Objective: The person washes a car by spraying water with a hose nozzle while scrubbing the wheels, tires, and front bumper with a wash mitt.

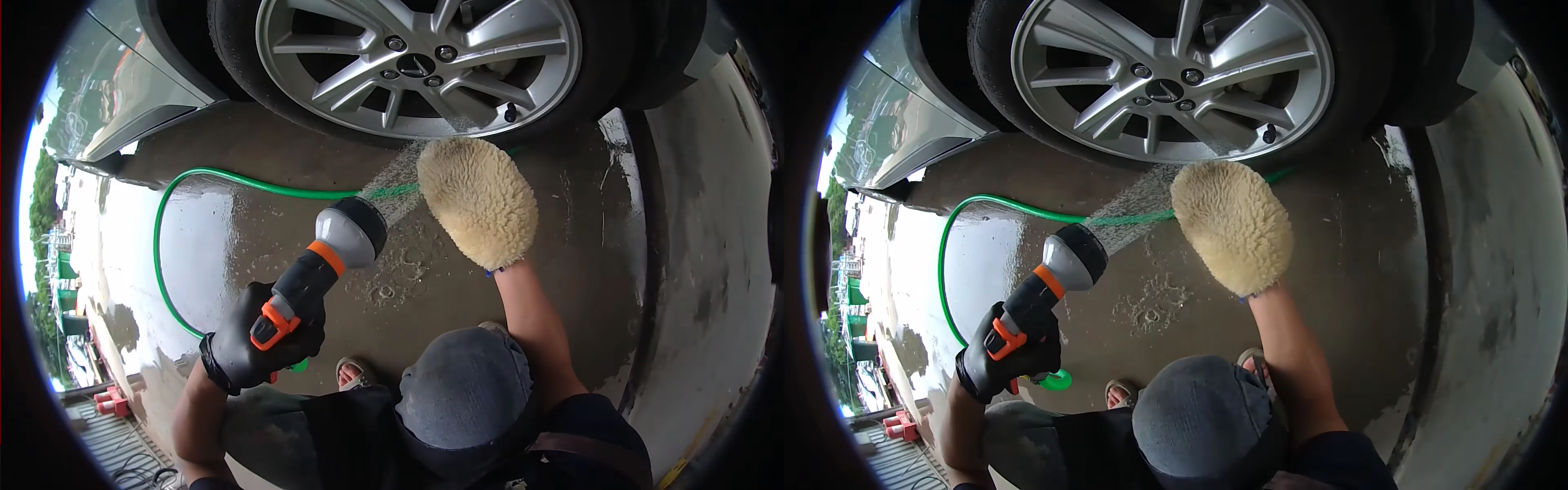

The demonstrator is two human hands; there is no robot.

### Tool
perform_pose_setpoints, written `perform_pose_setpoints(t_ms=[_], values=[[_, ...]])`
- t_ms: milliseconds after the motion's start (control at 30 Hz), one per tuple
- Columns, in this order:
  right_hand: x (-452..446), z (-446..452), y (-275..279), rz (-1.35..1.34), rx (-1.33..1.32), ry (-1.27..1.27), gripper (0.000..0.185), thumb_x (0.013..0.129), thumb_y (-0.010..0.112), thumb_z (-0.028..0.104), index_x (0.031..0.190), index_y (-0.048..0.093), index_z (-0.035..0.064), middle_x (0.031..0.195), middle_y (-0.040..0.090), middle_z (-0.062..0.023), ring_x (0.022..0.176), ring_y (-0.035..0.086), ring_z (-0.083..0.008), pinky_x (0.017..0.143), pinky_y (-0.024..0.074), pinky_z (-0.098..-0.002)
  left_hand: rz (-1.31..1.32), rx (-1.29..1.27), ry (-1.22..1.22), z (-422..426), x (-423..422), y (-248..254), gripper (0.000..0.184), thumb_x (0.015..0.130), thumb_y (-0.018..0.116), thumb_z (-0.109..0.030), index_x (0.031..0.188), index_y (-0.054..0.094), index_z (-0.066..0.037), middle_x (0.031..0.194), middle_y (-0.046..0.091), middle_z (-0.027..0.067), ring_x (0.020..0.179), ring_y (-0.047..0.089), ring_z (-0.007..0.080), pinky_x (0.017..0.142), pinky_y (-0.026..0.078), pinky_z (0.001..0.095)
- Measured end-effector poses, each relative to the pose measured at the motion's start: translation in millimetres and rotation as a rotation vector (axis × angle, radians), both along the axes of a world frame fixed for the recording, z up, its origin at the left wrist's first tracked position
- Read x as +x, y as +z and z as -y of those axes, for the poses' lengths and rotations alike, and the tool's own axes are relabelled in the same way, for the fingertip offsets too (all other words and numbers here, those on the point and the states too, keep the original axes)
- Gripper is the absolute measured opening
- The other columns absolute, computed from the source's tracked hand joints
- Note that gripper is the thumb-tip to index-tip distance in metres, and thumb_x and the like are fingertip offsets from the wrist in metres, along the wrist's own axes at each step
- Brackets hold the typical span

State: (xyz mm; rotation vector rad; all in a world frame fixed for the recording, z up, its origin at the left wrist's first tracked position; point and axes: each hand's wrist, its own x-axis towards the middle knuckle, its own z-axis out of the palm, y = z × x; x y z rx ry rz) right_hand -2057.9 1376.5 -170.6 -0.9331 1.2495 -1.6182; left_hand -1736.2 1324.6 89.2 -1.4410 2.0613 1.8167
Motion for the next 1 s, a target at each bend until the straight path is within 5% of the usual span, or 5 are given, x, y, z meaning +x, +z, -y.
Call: perform_pose_setpoints(t_ms=[67, 433, 600, 733, 1000], values=[[15, 0, 22, -1.296, 0.200, -0.209, 0.066, 0.095, 0.067, 0.035, 0.152, 0.046, 0.0068, 0.152, 0.054, -0.0092, 0.141, 0.050, -0.0239, 0.120, 0.0397, -0.0355, 0.050, 0.006, 0.017, 1, -1, -1, 0.025, 0.079, 0.080, -0.012, 0.099, 0.066, -0.004, 0.083, 0.070, 0.0024, 0.075, 0.068, 0.0122, 0.072, 0.057, 0.0301], [29, 21, 10, -1.471, 0.135, -0.214, 0.073, 0.094, 0.067, 0.049, 0.153, 0.048, 0.0105, 0.156, 0.051, -0.0043, 0.144, 0.048, -0.0216, 0.128, 0.0283, -0.0363, -0.054, 0.030, -0.262, 7, -14, -24, 0.017, 0.084, 0.079, -0.013, 0.094, 0.069, -0.004, 0.076, 0.069, 0.0082, 0.065, 0.066, 0.0195, 0.066, 0.054, 0.0352], [29, 28, -11, 0.512, -0.113, -0.005, 0.057, 0.101, 0.061, 0.040, 0.147, 0.052, 0.0079, 0.150, 0.057, -0.0073, 0.139, 0.053, -0.0201, 0.122, 0.0362, -0.0337, -0.032, -0.110, -0.021, 8, -4, -4, 0.013, 0.084, 0.077, -0.011, 0.090, 0.068, -0.004, 0.075, 0.068, 0.0067, 0.065, 0.065, 0.0182, 0.064, 0.053, 0.0344], [25, 20, 35, -1.330, 0.263, -0.088, 0.040, 0.113, 0.040, 0.033, 0.141, 0.058, 0.0111, 0.140, 0.065, -0.0055, 0.131, 0.060, -0.0248, 0.115, 0.0457, -0.0388, -0.085, -0.170, -0.028, 16, 9, -13, 0.017, 0.085, 0.076, -0.013, 0.092, 0.066, -0.001, 0.072, 0.065, 0.0054, 0.061, 0.062, 0.0154, 0.062, 0.052, 0.0335], [22, 77, 59, -0.019, -0.511, -0.393, 0.064, 0.113, 0.038, 0.039, 0.165, 0.020, 0.0074, 0.170, 0.027, -0.0125, 0.156, 0.029, -0.0271, 0.128, 0.0248, -0.0425, -0.242, -0.105, 0.371, 19, 20, -4, 0.017, 0.083, 0.078, -0.010, 0.092, 0.068, -0.002, 0.077, 0.067, 0.0024, 0.070, 0.065, 0.0101, 0.064, 0.052, 0.0292]])
